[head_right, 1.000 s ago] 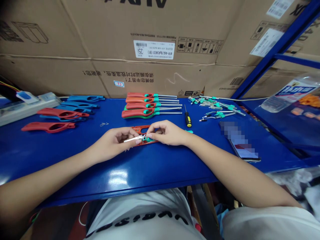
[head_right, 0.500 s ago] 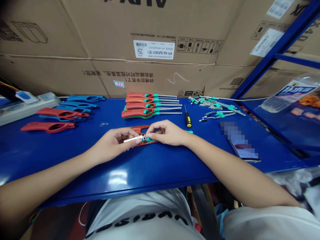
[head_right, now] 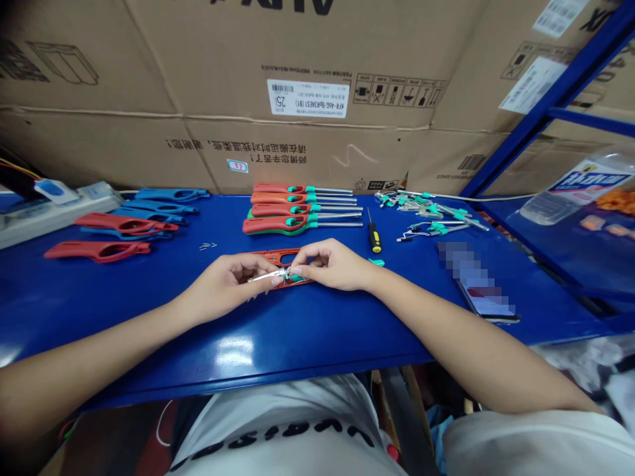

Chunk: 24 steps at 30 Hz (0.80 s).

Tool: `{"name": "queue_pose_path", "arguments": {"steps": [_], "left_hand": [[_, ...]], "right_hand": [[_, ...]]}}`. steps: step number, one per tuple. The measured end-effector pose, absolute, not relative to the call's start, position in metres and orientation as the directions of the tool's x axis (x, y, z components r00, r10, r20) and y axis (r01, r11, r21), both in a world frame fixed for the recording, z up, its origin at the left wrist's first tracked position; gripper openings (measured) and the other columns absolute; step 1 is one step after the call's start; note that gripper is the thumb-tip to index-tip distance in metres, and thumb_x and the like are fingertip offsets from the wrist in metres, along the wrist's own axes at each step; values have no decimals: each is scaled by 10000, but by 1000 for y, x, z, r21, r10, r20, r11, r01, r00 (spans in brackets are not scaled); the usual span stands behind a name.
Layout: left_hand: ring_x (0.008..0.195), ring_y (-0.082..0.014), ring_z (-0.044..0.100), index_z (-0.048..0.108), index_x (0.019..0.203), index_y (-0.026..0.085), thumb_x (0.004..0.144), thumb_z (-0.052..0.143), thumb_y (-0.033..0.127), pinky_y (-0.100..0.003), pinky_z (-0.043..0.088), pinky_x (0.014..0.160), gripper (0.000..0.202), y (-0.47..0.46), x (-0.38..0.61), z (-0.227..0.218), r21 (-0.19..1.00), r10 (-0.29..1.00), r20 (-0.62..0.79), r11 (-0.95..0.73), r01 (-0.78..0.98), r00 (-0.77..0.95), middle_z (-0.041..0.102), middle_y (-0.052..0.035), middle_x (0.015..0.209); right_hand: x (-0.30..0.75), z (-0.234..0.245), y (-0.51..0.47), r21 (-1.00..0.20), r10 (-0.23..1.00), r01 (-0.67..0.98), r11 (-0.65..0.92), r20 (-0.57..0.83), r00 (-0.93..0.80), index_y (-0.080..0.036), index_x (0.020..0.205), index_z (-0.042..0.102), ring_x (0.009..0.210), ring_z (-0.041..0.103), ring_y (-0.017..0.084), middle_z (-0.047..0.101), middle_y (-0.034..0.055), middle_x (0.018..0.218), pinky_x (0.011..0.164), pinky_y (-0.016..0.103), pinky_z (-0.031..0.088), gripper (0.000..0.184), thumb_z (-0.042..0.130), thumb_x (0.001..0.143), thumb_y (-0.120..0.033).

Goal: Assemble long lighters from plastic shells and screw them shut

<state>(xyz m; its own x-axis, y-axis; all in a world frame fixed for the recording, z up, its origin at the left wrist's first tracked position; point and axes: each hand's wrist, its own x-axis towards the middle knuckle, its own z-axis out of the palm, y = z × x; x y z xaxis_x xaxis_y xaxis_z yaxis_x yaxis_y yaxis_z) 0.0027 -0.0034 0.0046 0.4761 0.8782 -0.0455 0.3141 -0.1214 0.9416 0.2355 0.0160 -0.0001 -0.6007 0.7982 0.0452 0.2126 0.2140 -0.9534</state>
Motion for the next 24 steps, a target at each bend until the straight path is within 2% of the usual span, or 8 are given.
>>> {"name": "queue_pose_path", "arguments": {"steps": [6, 12, 24], "left_hand": [[577, -98, 509, 732, 875, 124, 808, 713, 418, -210, 370, 528, 302, -4, 3, 3, 950, 875, -30, -125, 285, 483, 676, -19, 699], [567, -97, 517, 721, 886, 122, 800, 733, 407, -210, 388, 524, 298, -4, 4, 2, 956, 894, -22, -113, 271, 448, 664, -11, 687], [582, -99, 501, 744, 872, 119, 804, 724, 402, -215, 367, 542, 292, -5, 3, -2, 946, 906, 0, -138, 294, 423, 690, -27, 714]], "right_hand": [[234, 4, 15, -959, 816, 228, 168, 5, -578, -129, 849, 705, 458, 413, 42, 598, -39, 638, 465, 207, 332, 228, 715, 839, -357], [234, 5, 16, -967, 828, 231, 106, -43, -559, -142, 852, 663, 380, 384, 48, 513, -74, 514, 394, 204, 288, 328, 715, 830, -465], [230, 4, 11, -956, 853, 269, 115, -45, -521, -141, 832, 681, 465, 381, 49, 565, -45, 603, 462, 217, 299, 351, 733, 793, -486]]}}
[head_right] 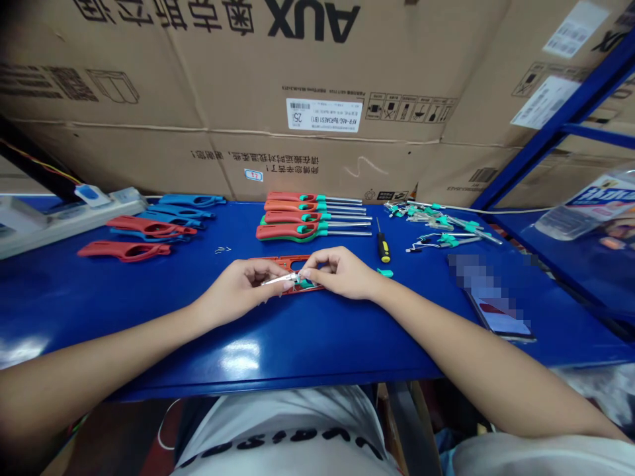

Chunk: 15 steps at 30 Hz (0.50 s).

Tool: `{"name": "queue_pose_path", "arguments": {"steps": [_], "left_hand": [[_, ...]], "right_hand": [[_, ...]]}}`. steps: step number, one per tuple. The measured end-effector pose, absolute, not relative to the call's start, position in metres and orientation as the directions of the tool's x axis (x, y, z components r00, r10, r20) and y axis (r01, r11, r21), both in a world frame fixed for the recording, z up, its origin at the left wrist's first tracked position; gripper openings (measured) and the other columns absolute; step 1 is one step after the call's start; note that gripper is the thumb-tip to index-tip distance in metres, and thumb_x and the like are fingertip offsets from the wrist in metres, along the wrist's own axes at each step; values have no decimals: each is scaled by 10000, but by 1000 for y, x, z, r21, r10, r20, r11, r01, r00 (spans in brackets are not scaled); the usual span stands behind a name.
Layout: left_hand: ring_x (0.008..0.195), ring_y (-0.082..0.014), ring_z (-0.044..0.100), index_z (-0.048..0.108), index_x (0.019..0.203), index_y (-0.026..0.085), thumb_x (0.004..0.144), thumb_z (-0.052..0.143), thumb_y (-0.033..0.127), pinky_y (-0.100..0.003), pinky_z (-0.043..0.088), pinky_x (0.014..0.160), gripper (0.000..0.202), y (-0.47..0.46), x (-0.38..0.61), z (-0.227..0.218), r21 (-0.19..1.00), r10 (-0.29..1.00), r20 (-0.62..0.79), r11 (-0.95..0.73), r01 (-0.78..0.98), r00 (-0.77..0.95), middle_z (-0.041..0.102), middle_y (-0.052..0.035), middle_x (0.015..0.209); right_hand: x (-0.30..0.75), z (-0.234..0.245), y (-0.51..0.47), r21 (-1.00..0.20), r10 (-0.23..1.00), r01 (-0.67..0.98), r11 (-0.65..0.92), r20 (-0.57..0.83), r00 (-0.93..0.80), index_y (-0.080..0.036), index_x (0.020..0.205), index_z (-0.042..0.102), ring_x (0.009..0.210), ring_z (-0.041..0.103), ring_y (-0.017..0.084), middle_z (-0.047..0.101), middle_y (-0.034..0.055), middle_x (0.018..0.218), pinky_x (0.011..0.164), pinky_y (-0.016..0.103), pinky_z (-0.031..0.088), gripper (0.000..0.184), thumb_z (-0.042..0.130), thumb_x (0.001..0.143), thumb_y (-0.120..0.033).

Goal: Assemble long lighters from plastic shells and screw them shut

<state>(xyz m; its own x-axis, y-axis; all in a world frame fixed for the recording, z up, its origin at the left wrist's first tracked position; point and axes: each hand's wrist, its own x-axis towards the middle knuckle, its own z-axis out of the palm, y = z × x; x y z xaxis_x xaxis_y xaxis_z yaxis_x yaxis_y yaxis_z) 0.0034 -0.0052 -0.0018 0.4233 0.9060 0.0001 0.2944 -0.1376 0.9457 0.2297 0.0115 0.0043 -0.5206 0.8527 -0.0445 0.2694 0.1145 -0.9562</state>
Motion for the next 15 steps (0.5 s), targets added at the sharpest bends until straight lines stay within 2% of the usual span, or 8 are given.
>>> {"name": "queue_pose_path", "arguments": {"steps": [7, 15], "left_hand": [[617, -127, 558, 732, 839, 123, 788, 733, 450, -237, 395, 571, 332, -3, 6, -9, 953, 920, 22, -138, 269, 392, 703, -50, 744], [561, -106, 519, 746, 877, 129, 758, 766, 450, -218, 382, 513, 343, -3, 5, -4, 964, 912, -8, -102, 246, 409, 697, -35, 712]], "right_hand": [[228, 4, 11, -953, 863, 291, 81, -79, -499, -147, 848, 674, 416, 376, 48, 548, -52, 568, 420, 218, 275, 411, 733, 780, -548], [229, 5, 13, -956, 863, 278, 95, -60, -502, -152, 823, 639, 408, 385, 54, 518, -59, 539, 408, 211, 268, 440, 704, 801, -587]]}}
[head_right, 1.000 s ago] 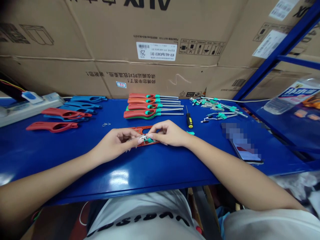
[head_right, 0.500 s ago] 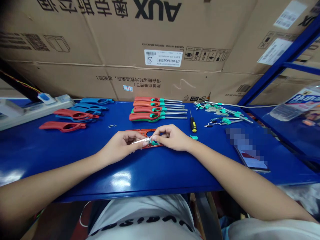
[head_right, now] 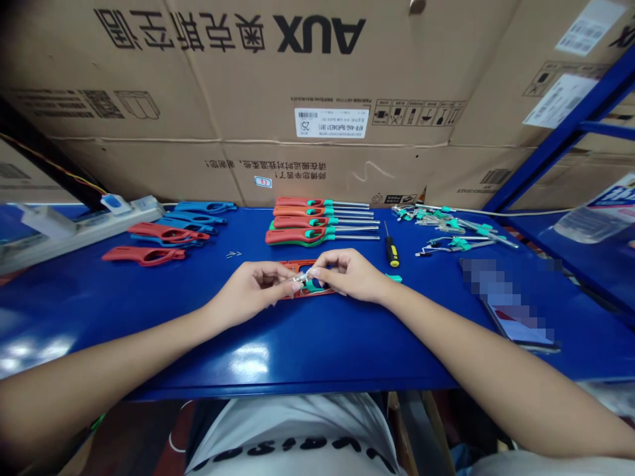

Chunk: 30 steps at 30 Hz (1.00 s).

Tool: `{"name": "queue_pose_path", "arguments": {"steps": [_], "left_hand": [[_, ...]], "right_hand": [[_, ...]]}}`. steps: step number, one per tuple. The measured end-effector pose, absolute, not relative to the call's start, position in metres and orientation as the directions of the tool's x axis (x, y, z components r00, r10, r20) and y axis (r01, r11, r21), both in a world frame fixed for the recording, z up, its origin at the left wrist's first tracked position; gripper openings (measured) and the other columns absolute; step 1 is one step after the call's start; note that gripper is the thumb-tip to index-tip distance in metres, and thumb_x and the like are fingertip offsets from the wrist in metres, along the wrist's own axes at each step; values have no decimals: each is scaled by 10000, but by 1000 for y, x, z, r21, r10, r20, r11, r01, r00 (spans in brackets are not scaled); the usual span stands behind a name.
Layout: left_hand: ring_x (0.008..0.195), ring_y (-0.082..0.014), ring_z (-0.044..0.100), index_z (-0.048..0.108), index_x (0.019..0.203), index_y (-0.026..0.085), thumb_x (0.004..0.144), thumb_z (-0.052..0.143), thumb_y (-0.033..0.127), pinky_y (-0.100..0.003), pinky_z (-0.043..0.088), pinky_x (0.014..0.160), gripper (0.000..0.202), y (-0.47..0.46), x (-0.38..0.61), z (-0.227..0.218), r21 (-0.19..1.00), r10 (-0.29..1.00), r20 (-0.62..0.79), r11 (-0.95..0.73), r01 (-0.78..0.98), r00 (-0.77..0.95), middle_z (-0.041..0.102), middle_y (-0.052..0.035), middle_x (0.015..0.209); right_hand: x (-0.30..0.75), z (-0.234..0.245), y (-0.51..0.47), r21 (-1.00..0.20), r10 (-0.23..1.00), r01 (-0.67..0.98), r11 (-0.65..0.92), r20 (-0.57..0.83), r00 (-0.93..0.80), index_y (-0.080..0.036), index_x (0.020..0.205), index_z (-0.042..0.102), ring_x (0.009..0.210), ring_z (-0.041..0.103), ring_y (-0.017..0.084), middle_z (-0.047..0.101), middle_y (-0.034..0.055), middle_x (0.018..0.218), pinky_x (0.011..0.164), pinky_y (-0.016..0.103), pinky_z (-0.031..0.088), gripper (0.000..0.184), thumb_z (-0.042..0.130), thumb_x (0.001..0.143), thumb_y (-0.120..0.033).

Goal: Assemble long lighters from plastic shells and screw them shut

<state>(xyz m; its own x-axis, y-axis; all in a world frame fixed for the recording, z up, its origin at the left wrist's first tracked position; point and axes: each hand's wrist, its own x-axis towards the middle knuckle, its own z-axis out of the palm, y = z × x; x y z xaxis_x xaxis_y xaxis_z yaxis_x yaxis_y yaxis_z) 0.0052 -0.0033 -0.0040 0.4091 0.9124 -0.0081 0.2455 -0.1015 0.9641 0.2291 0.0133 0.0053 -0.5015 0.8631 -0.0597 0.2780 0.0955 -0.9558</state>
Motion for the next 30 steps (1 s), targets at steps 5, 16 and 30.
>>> {"name": "queue_pose_path", "arguments": {"steps": [5, 16, 30], "left_hand": [[579, -111, 531, 750, 861, 125, 768, 762, 444, -213, 394, 511, 333, -3, 5, -4, 958, 911, -14, -106, 266, 411, 700, -42, 720], [566, -103, 546, 767, 894, 136, 779, 773, 447, -210, 421, 513, 332, -1, 2, -3, 963, 902, 9, -125, 240, 432, 725, -36, 736], [671, -144, 616, 781, 981, 155, 857, 701, 426, -242, 459, 617, 308, 0, -5, 6, 894, 892, 94, -270, 357, 441, 771, -57, 861]], "right_hand": [[228, 2, 12, -944, 872, 307, 122, -46, -487, -145, 816, 668, 485, 403, 61, 545, -42, 577, 470, 213, 289, 425, 750, 765, -559], [227, 3, 11, -960, 873, 273, 67, -75, -481, -152, 821, 651, 397, 371, 57, 539, -46, 551, 398, 218, 253, 458, 733, 764, -598], [227, 3, 14, -964, 870, 226, 141, 12, -493, -150, 822, 653, 391, 420, 39, 625, -19, 655, 422, 216, 341, 467, 682, 820, -616]]}}
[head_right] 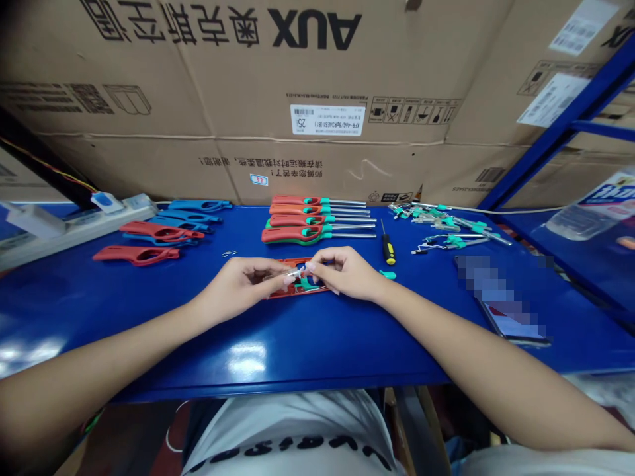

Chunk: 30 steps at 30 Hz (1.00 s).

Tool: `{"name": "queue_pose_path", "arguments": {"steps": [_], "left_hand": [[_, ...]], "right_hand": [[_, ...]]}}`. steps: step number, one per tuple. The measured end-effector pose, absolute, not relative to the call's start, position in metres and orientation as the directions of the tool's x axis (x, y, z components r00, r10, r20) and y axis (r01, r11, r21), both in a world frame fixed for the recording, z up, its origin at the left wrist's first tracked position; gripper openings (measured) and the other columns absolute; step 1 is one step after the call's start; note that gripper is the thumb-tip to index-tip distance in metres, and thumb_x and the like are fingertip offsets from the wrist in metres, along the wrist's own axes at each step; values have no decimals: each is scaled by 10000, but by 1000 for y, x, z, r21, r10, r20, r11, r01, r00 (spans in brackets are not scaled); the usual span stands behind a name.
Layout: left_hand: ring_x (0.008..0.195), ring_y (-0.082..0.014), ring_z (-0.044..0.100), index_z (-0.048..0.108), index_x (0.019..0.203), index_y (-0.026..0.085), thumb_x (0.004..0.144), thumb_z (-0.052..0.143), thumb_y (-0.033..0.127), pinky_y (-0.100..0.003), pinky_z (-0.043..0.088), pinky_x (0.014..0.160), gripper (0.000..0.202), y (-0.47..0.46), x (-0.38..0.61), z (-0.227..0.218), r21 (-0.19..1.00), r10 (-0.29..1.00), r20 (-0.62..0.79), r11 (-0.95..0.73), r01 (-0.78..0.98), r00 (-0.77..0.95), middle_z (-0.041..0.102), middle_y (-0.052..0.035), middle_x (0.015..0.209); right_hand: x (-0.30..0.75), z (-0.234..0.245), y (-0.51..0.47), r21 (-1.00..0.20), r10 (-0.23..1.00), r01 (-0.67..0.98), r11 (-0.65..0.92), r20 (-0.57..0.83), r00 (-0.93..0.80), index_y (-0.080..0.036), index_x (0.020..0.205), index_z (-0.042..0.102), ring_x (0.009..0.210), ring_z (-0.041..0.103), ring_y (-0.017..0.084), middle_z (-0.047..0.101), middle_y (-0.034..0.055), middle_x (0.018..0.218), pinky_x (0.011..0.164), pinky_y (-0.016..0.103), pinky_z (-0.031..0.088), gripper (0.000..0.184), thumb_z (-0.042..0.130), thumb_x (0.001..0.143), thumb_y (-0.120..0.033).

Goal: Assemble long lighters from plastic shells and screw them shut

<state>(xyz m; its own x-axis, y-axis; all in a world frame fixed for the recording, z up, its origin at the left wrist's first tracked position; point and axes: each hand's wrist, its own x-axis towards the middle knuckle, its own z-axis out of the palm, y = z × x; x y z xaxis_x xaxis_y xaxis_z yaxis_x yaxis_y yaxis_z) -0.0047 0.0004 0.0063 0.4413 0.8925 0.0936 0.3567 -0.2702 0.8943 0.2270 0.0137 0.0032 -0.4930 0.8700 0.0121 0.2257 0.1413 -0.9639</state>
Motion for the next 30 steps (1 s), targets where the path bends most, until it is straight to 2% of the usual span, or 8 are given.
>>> {"name": "queue_pose_path", "arguments": {"steps": [4, 11, 14, 18, 21, 24, 27, 30], "left_hand": [[652, -144, 611, 752, 1034, 171, 882, 677, 390, -237, 440, 605, 276, 2, -11, 14, 796, 860, 105, -374, 476, 500, 743, -23, 775], [778, -162, 638, 753, 900, 196, 901, 671, 337, -254, 445, 675, 163, 2, -17, 18, 564, 775, 180, -586, 582, 606, 736, -35, 893], [830, -174, 649, 756, 918, 197, 913, 655, 317, -260, 453, 703, 158, 3, -17, 16, 556, 763, 133, -585, 590, 632, 739, -42, 922], [748, -168, 630, 739, 927, 181, 892, 675, 324, -264, 456, 676, 161, 3, -17, 16, 568, 766, 110, -571, 593, 633, 737, -48, 897], [702, -158, 614, 733, 916, 174, 877, 689, 324, -262, 462, 667, 160, 3, -16, 18, 569, 769, 131, -575, 588, 626, 728, -45, 869], [691, -152, 613, 755, 933, 182, 895, 669, 305, -260, 467, 671, 156, 2, -16, 20, 566, 769, 141, -579, 587, 623, 735, -48, 877], [711, -155, 625, 780, 962, 196, 910, 660, 298, -259, 469, 679, 166, 2, -17, 20, 564, 766, 138, -582, 586, 628, 740, -55, 904], [741, -161, 640, 792, 977, 198, 914, 671, 287, -259, 470, 691, 163, 3, -18, 19, 553, 752, 146, -601, 577, 643, 740, -56, 906]], "right_hand": [[229, 3, 17, -961, 873, 228, 157, 27, -487, -146, 883, 679, 400, 437, 32, 678, 11, 755, 448, 220, 377, 497, 620, 861, -638], [232, 2, 19, -956, 872, 237, 171, 35, -488, -143, 883, 676, 412, 440, 32, 652, 5, 762, 444, 215, 353, 444, 629, 874, -584], [233, 2, 19, -952, 871, 250, 176, 32, -491, -138, 889, 681, 420, 437, 35, 656, 12, 769, 448, 219, 354, 425, 621, 887, -559], [233, 1, 19, -948, 869, 259, 185, 35, -493, -141, 912, 691, 427, 435, 41, 663, 13, 767, 456, 223, 375, 410, 614, 898, -544], [233, -1, 19, -947, 877, 258, 189, 45, -478, -148, 995, 690, 425, 426, 41, 681, 8, 768, 486, 226, 420, 380, 607, 914, -510], [233, -1, 18, -941, 879, 267, 207, 59, -473, -165, 1101, 690, 431, 431, 45, 733, 31, 861, 483, 229, 425, 368, 603, 924, -477], [233, -1, 16, -913, 856, 293, 284, 103, -507, -173, 1122, 722, 572, 579, 95, 765, 75, 1005, 530, 240, 459, 342, 603, 933, -432], [233, 0, 12, -833, 792, 331, 443, 190, -581, -177, 1092, 766, 791, 680, 162, 777, 91, 1048, 647, 267, 506, 299, 600, 941, -375]]}}
